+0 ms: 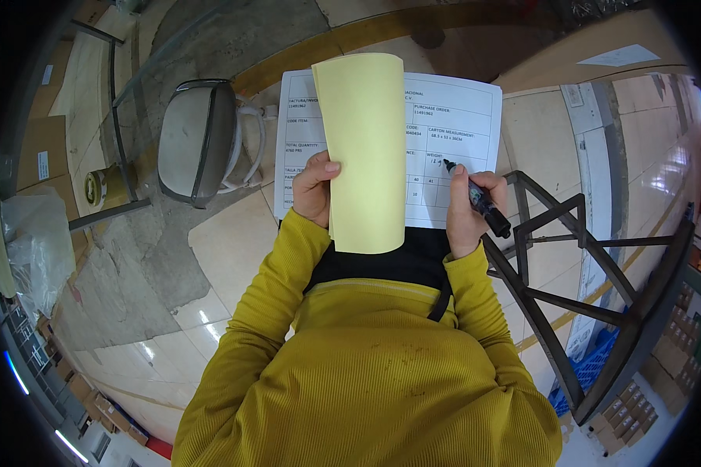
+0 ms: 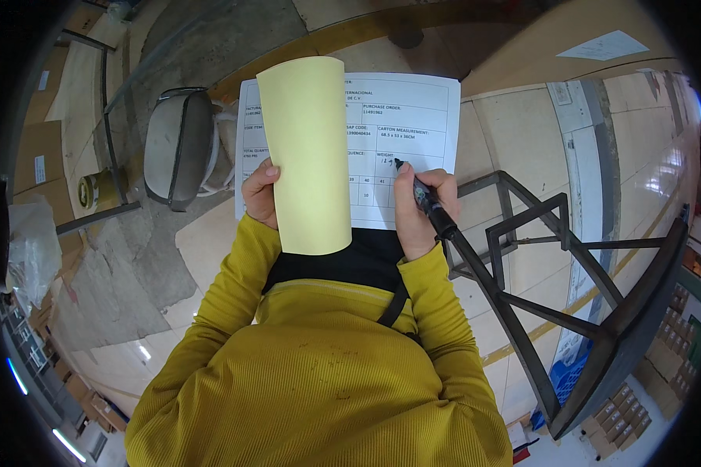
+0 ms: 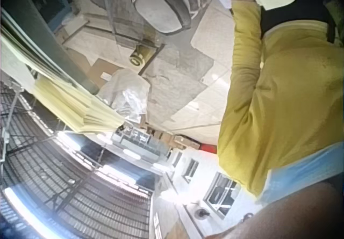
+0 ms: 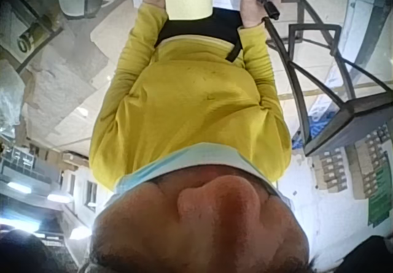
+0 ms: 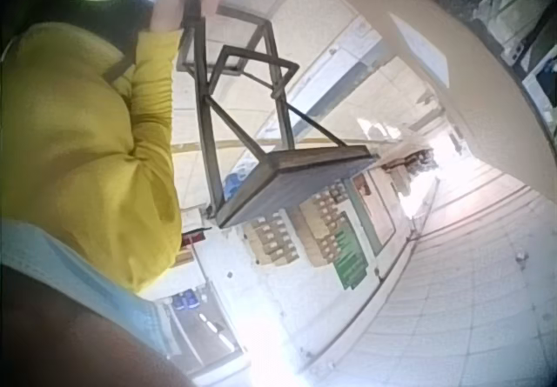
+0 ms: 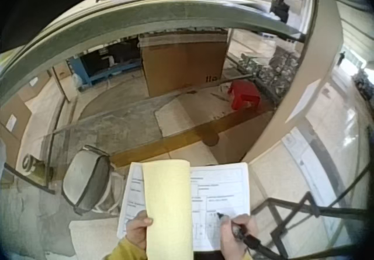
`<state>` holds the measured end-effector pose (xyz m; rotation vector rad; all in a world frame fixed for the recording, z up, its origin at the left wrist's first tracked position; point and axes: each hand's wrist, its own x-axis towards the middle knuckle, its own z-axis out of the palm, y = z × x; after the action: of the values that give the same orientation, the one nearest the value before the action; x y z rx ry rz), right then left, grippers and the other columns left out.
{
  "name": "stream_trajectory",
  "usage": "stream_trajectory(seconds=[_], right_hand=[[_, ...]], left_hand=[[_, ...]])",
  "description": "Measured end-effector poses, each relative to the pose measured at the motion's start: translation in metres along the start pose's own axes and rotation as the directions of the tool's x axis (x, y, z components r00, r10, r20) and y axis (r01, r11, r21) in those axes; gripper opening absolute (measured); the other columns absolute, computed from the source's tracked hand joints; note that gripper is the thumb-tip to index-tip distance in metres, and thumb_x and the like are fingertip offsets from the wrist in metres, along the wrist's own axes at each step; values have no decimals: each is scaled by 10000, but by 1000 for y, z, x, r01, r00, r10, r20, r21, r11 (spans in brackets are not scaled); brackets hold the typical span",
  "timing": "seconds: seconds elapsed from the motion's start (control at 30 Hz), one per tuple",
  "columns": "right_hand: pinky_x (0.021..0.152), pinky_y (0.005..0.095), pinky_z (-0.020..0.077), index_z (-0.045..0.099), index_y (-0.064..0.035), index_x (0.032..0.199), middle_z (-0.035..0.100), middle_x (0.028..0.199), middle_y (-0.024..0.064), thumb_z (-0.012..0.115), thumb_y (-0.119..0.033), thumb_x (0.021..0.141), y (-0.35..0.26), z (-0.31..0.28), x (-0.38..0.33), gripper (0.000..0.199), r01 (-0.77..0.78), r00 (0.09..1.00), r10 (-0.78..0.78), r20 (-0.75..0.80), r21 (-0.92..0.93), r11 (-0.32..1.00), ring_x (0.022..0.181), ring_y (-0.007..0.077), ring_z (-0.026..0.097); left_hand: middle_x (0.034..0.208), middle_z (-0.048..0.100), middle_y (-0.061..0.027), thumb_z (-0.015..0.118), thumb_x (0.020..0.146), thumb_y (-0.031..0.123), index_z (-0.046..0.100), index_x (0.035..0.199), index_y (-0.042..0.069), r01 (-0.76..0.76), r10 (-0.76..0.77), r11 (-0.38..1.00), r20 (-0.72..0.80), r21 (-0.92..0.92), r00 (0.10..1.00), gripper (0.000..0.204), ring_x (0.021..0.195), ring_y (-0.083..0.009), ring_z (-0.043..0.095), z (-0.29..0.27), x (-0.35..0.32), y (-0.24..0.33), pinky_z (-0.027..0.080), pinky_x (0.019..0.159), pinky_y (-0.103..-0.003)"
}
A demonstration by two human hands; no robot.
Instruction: Fill out production logs and organize paperwork on a desk in a manufacturing facility.
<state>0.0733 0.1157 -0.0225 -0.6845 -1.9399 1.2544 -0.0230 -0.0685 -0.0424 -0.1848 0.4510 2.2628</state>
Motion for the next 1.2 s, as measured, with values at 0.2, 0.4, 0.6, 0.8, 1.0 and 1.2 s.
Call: stream_trajectory(seconds=[0.2,0.4,0.6,0.8,1.0,1.2], right_hand=[[537,227,380,471,-59,731,501,636,18,690,-95,750,1,-3,0,223,-5,1000,4,20,15,1000,565,77,441],[595,224,383,496,-41,816,509,702,11,712,-97,750,-9,-13,10,232,27,996,-27,-86,-1,1000,628,80,449],[719,230,422,490,21,1128,594,849,64,583,-178,873,0,-40,34,336,-94,988,88,-127,-38,995,774,100,534],[701,227,426,502,12,1121,598,796,64,563,-177,885,1,-52,33,309,-67,997,71,27,-128,989,740,108,551],[716,227,424,509,3,1106,600,791,67,541,-153,894,-3,-51,34,265,-64,998,63,-11,-95,993,757,110,558],[723,228,426,508,2,1091,598,787,69,520,-121,899,-8,-50,33,228,-92,991,104,84,-132,987,772,120,576]], left_hand=[[1027,601,-223,505,749,120,499,1121,-114,1,-1,1000,-6,19,1000,440,889,-287,631,1,0,0,519,810,-362],[840,654,-132,551,766,69,601,929,-74,-51,96,926,-102,375,990,222,702,-174,641,11,2,-7,528,665,-272],[739,639,-52,647,767,13,615,769,-17,-140,269,639,-49,756,962,43,632,-86,594,35,-1,-30,485,583,-207],[885,637,-85,602,793,2,577,1032,-21,-246,358,505,58,827,932,242,773,-109,605,57,10,-47,498,682,-236],[954,601,-162,502,771,-29,527,1194,8,-382,422,277,245,882,873,425,874,-167,582,74,21,-50,470,728,-282],[590,540,-125,497,777,19,629,1053,24,-188,200,71,171,980,965,305,512,-174,495,74,20,-50,405,547,-278]])
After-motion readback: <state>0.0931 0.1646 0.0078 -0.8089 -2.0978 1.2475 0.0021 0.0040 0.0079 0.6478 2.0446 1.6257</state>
